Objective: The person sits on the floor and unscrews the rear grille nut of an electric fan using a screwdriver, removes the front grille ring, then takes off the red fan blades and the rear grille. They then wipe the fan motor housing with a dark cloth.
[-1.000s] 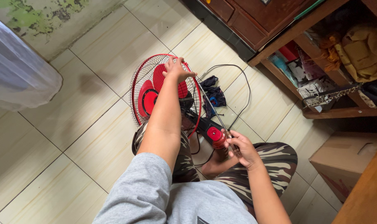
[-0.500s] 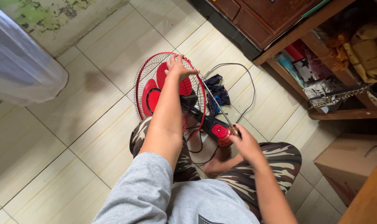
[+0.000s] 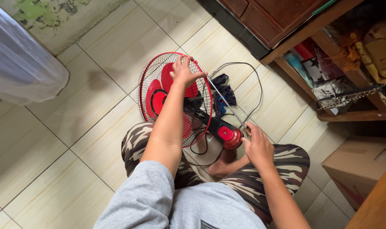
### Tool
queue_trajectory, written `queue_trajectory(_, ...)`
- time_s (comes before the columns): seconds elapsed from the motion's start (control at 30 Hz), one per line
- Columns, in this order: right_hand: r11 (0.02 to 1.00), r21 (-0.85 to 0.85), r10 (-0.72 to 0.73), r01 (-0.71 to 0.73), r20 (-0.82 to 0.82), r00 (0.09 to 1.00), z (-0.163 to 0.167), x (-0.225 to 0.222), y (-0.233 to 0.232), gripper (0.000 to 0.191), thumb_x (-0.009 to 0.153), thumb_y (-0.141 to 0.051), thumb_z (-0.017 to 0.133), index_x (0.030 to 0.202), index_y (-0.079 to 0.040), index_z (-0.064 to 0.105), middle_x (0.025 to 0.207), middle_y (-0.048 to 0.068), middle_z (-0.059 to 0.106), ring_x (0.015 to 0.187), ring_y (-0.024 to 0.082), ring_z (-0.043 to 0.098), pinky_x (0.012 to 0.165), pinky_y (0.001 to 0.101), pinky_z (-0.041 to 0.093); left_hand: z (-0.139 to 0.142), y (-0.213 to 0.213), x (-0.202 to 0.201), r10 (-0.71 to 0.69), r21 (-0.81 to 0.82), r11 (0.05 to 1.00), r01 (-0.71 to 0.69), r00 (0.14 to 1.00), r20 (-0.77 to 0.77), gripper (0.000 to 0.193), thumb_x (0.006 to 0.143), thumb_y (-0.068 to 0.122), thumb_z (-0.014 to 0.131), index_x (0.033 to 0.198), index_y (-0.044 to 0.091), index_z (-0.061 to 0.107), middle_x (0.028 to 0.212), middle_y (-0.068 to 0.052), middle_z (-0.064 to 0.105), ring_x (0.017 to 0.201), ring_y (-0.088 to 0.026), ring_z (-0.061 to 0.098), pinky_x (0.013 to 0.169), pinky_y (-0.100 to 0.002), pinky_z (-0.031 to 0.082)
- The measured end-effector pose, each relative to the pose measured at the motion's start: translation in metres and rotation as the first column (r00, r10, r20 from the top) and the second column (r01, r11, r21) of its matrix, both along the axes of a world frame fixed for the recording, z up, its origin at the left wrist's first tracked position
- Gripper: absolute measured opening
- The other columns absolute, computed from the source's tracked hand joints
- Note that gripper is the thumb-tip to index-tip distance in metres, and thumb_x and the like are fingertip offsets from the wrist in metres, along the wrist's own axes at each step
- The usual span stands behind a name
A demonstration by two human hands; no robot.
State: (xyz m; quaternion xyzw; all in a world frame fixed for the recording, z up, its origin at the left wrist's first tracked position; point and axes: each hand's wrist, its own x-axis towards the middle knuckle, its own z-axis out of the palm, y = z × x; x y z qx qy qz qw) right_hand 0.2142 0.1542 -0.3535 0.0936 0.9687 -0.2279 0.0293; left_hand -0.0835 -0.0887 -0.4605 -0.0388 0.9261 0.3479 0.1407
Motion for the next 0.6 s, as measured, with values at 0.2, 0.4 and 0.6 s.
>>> queue_trajectory(0.2,0.356,-0.866,-0.035,0.351,0.363,0.931,-0.003,-0.006,0.02,0.061,0.082,0.0,0.067,0.139,-0.021,0.06,0.132,0.004,0.063,0.097,0.017,0.065,0.07,0.0338,0.049,-0.002,0.006,0.001,0.056,0.009,0.998,-0.056,0.998,-0.003,0.099,0.061,0.06,0.086,0.146,0.027,0.048,0.166,-0.01,0.021,0.154,-0.034,0.016,0.115,-0.066,0.022)
queue_trajectory(0.4,0.999,0.03,0.041,-0.034,-0.248,0.968,-0.012,0.01,-0.002,0.053,0.08,0.002,0.066,0.127,-0.022,0.066,0.126,0.004,0.068,0.107,0.026,0.069,0.083,0.0362,0.055,0.001,0.009,0.003,0.078,0.005,0.997,-0.079,0.997,0.009,0.098,0.061,0.059,0.084,0.146,0.026,0.046,0.166,-0.01,0.02,0.153,-0.033,0.016,0.115,-0.065,0.022)
queue_trajectory(0.6,0.754,-0.657,-0.112,-0.003,-0.132,0.985,-0.033,0.007,0.012,0.049,0.077,-0.003,0.074,0.124,-0.011,0.068,0.111,0.006,0.066,0.092,0.019,0.063,0.076,0.0321,0.051,0.002,0.011,0.003,0.134,0.003,0.991,-0.134,0.991,-0.007,0.095,0.064,0.054,0.081,0.147,0.024,0.045,0.165,-0.008,0.021,0.153,-0.031,0.018,0.116,-0.064,0.022)
